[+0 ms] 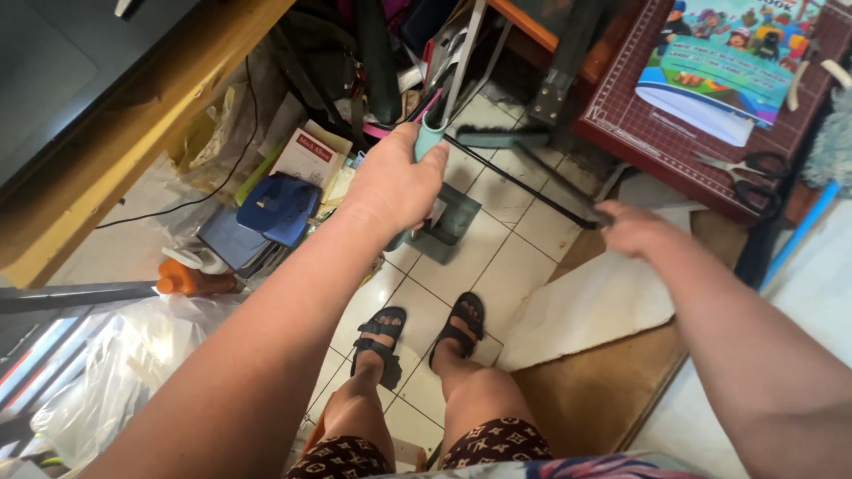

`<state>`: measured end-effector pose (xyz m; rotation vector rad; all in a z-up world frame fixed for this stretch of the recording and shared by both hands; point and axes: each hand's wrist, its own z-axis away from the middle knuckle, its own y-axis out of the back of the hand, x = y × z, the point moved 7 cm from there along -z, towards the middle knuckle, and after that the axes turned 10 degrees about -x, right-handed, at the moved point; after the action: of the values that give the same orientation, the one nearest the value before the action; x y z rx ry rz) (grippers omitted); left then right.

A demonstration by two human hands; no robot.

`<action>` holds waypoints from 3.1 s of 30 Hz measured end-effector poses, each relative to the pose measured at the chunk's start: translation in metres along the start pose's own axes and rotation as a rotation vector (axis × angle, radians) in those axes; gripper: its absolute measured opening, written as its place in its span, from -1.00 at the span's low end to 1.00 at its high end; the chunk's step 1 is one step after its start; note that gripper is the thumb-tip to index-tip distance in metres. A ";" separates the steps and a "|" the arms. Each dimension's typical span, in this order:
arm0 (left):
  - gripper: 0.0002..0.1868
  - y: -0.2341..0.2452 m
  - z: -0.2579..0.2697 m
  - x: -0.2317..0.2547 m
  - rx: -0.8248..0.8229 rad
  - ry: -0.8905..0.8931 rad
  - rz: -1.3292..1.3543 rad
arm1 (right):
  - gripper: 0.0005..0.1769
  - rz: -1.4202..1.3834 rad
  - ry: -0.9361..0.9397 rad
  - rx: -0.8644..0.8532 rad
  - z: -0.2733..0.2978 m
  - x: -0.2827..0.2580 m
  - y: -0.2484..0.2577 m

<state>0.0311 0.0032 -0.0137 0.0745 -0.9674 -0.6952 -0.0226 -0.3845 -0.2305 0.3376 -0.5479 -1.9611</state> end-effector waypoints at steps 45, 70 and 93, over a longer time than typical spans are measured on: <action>-0.35 -0.025 0.064 -0.050 -0.184 -0.013 -0.209 | -0.75 -1.153 -0.018 -0.602 0.023 -0.109 -0.197; -0.35 -0.032 0.071 -0.055 -0.262 -0.011 -0.312 | -0.46 -1.618 -0.113 -0.545 0.108 -0.094 -0.265; -0.42 -0.028 0.073 -0.048 -0.281 -0.047 -0.373 | -0.56 -1.758 -0.154 -0.390 0.146 -0.080 -0.250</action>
<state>-0.0579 0.0266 -0.0164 -0.0095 -0.9003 -1.1753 -0.2490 -0.1862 -0.2345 0.4675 0.2755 -3.7054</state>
